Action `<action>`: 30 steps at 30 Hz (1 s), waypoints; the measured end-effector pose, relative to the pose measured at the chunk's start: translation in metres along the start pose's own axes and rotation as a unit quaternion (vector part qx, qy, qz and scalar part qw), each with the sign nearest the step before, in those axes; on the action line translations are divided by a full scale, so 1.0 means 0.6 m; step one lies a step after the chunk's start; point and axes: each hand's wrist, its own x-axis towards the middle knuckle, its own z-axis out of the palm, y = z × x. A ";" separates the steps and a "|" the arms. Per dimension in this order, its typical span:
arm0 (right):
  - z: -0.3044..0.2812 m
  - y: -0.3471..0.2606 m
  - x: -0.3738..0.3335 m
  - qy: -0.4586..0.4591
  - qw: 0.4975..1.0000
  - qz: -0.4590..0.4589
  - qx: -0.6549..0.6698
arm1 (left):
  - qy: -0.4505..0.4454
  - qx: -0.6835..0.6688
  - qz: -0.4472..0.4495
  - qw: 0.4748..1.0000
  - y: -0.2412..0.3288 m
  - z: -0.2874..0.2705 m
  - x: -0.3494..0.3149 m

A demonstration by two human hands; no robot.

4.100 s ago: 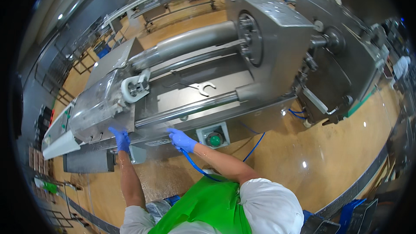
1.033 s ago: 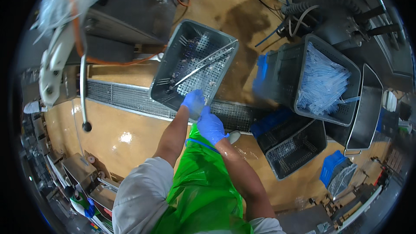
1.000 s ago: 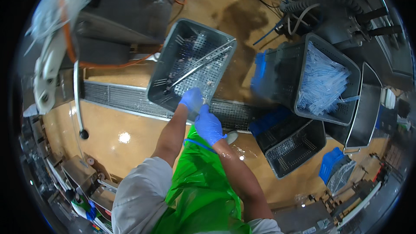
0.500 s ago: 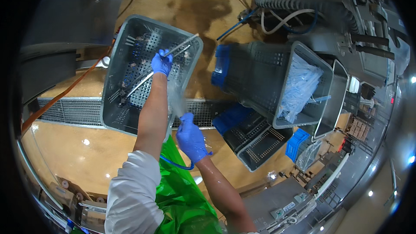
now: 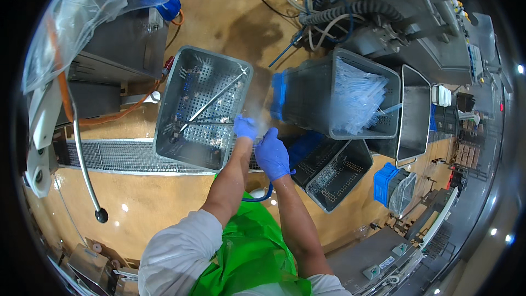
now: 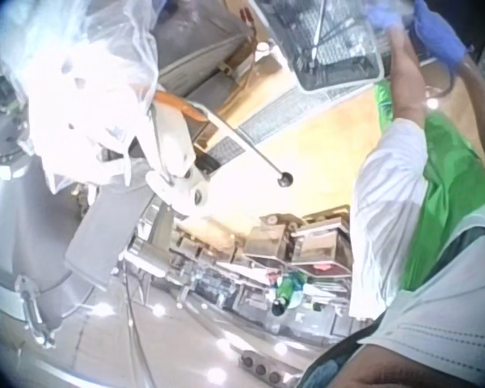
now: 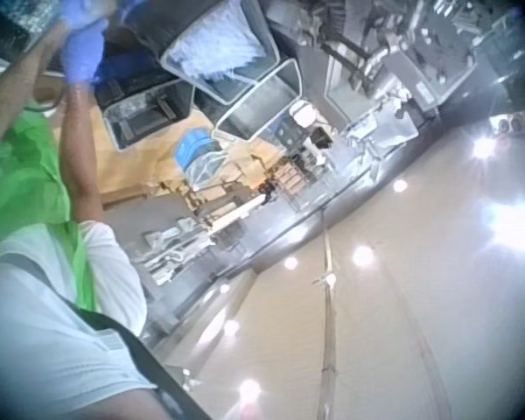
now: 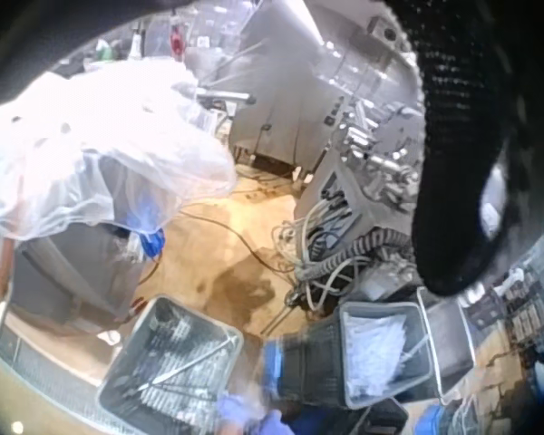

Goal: The person assembles a large metal component with white plastic elements onto a machine, then moves a long rack-like structure across the floor and places it on a stand. They also handle a blue hose and a metal basket, moving them around the workspace.

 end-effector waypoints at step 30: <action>0.296 0.221 -0.096 -0.106 0.986 -0.098 -0.081 | 0.030 0.045 -0.059 0.997 -0.094 -0.238 -0.051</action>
